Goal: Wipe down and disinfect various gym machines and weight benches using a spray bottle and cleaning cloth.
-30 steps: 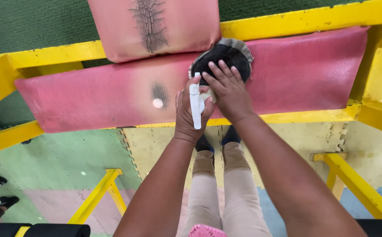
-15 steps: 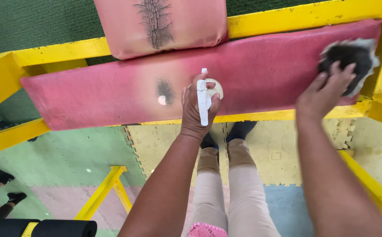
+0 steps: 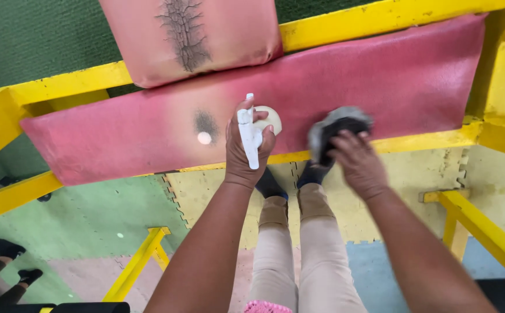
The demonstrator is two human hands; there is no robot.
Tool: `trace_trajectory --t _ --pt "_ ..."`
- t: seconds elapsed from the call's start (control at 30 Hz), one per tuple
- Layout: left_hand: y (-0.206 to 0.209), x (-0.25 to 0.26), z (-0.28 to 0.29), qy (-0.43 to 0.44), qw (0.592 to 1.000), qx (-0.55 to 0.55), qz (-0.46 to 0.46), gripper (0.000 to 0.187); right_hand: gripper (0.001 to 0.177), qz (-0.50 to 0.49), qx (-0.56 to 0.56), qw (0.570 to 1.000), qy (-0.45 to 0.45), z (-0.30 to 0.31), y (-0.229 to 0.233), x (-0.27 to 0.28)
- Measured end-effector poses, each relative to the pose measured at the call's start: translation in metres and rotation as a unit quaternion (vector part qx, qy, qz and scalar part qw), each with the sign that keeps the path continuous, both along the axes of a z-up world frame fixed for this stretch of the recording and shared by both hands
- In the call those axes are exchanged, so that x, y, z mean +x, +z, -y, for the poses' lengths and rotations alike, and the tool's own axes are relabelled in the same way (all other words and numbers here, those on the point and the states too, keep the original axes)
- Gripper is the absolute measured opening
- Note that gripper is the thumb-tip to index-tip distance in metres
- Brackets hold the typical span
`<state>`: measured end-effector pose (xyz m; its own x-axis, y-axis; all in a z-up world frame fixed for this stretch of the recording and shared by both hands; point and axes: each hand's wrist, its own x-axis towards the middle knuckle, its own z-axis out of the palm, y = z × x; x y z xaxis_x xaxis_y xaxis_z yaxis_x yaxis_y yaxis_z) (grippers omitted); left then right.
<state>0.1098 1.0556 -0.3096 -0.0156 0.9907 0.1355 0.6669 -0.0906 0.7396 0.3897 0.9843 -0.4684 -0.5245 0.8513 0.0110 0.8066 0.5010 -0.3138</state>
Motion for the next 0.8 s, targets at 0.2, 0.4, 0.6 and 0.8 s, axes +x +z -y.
trace_trajectory --t 0.2,0.4,0.6,0.8 --pt "0.007 0.004 0.000 0.002 0.999 0.005 0.039 0.069 0.020 -0.069 0.048 0.979 -0.184 -0.015 0.025 0.075" --pt "0.050 0.015 -0.028 0.078 0.974 -0.135 0.164 0.066 0.009 -0.252 0.053 0.855 -0.450 -0.054 0.084 0.090" --pt "0.068 0.059 -0.066 -0.022 0.995 0.077 -0.066 0.071 0.016 -0.359 0.049 0.856 -0.368 -0.118 0.143 0.083" --pt "0.011 0.051 -0.060 0.010 0.996 0.019 -0.088 0.081 0.013 -0.263 0.179 0.910 -0.266 -0.191 0.155 0.091"
